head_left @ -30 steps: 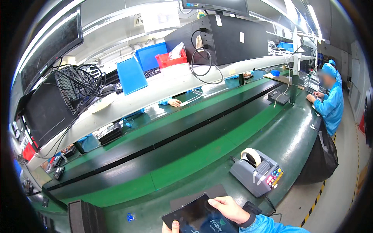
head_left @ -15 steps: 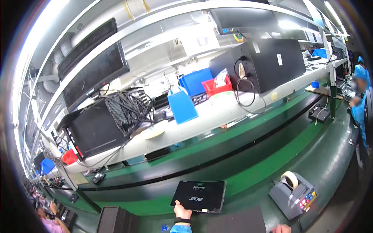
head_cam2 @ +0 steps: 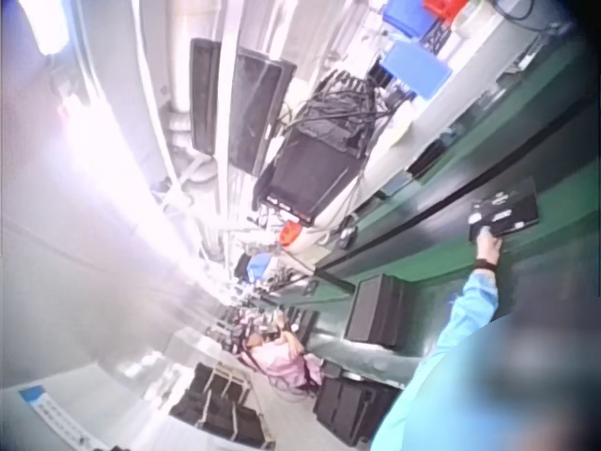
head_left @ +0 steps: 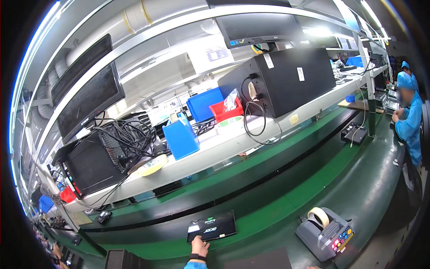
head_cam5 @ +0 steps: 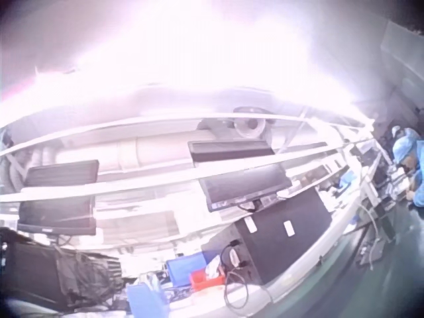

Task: The recorder is assembling and inspecting tablet components on a factory production line.

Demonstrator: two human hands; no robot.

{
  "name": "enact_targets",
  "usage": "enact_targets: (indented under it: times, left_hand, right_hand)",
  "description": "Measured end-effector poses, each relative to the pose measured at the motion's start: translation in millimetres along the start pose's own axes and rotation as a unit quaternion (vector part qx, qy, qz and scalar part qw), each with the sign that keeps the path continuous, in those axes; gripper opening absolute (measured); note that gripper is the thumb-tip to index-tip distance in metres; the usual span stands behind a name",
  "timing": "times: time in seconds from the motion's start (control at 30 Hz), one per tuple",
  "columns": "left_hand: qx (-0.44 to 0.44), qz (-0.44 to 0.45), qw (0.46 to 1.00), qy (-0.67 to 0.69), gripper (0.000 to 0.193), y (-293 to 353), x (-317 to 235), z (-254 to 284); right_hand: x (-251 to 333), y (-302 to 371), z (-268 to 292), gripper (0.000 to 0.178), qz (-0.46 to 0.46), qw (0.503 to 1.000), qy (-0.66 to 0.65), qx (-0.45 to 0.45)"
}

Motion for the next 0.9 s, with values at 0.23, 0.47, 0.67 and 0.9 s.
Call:
enact_targets:
  times: [0.23,0.47,0.67,0.9]
  left_hand:
    - [0.226,-0.149,0.839,-0.471,0.044,235,17,2]
    - [0.008,-0.106,0.965,-0.240,0.055,285,81,38]
    - [-0.050,-0.114,0.978,-0.165,0.038,333,49,122]
    - [-0.321,-0.385,0.865,-0.006,0.021,399,-147,351]
  right_hand:
    - [1,-5,-3,0.025,0.015,0.998,0.057,-0.028]
    - [9,-14,-53,0.045,0.011,0.986,0.145,0.085]
    - [5,-3,-113,0.023,-0.092,0.957,-0.202,0.186]
    - [-37,-28,-115,0.017,-0.064,0.968,-0.197,0.142]
Point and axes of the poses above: each hand's wrist, its own y-axis away from the middle knuckle, its own z-axis out of the back of the hand, x = y × z, the point moved 9 cm from there along -y, towards the middle knuckle, and after that the axes turned 10 degrees about -y, right-handed, at the moved point
